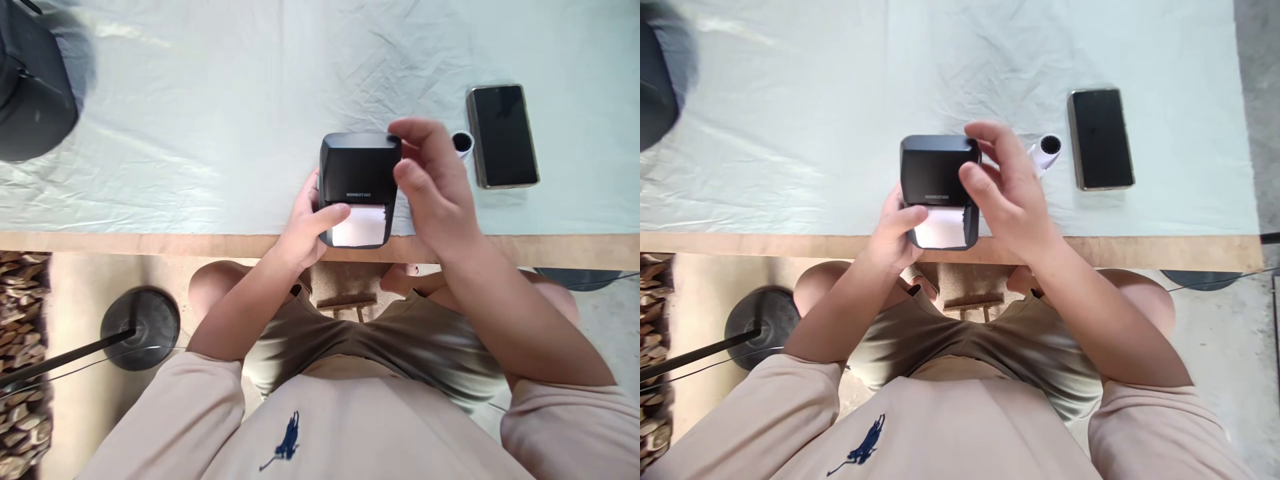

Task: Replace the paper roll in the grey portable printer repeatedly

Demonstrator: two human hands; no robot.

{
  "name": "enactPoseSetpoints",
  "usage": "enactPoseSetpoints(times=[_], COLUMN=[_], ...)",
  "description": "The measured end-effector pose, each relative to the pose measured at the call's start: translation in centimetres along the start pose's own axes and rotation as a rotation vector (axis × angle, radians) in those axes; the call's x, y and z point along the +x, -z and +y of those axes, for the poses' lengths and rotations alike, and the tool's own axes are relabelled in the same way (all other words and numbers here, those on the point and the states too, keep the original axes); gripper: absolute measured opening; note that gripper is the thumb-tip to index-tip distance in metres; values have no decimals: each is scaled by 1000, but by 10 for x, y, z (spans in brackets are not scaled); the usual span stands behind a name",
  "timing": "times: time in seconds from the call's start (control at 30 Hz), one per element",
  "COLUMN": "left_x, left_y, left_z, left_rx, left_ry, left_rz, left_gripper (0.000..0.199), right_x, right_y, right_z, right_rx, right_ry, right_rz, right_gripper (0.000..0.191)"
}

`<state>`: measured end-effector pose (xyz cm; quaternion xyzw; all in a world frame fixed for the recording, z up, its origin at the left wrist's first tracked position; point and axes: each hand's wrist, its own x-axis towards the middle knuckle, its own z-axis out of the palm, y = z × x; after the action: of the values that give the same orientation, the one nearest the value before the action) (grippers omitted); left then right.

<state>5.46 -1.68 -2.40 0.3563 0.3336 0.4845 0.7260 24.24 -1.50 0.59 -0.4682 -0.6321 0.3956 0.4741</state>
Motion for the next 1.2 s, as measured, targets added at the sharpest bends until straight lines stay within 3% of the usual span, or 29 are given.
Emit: enactPoseSetpoints(times=[0.1, 0.23, 0.5, 0.6, 0.77, 0.97, 1.1, 1.2], left_x=[-5, -9, -7, -4, 0, 1, 2, 2], left_y=[-6, -10, -9, -8, -9, -11, -10, -10], left_z=[4, 7, 6, 4, 3, 3, 2, 3], left_rx=[-74, -60, -28, -64, -116, -113, -82, -72], left_ry=[12, 41, 48, 110, 140, 89, 64, 96], left_rz=[15, 28, 29, 41, 194, 175, 230, 217], left_gripper=[64, 61, 63, 62, 52, 43, 33, 38], right_x=[-6, -12, -10, -7, -4, -6, -7, -5], right_y=[-6, -9, 6, 10, 18, 26, 27, 28], right_z=[-1, 4, 13, 17, 9, -4, -10, -18], right_rx=[4, -15, -47, -35, -226, -241, -264, -414], right_ry=[12, 30, -5, 33, 122, 151, 181, 247], right_rz=[-90, -115, -195, -227, -186, -260, -208, -23], right_gripper=[43, 49, 49, 51, 62, 78, 79, 62])
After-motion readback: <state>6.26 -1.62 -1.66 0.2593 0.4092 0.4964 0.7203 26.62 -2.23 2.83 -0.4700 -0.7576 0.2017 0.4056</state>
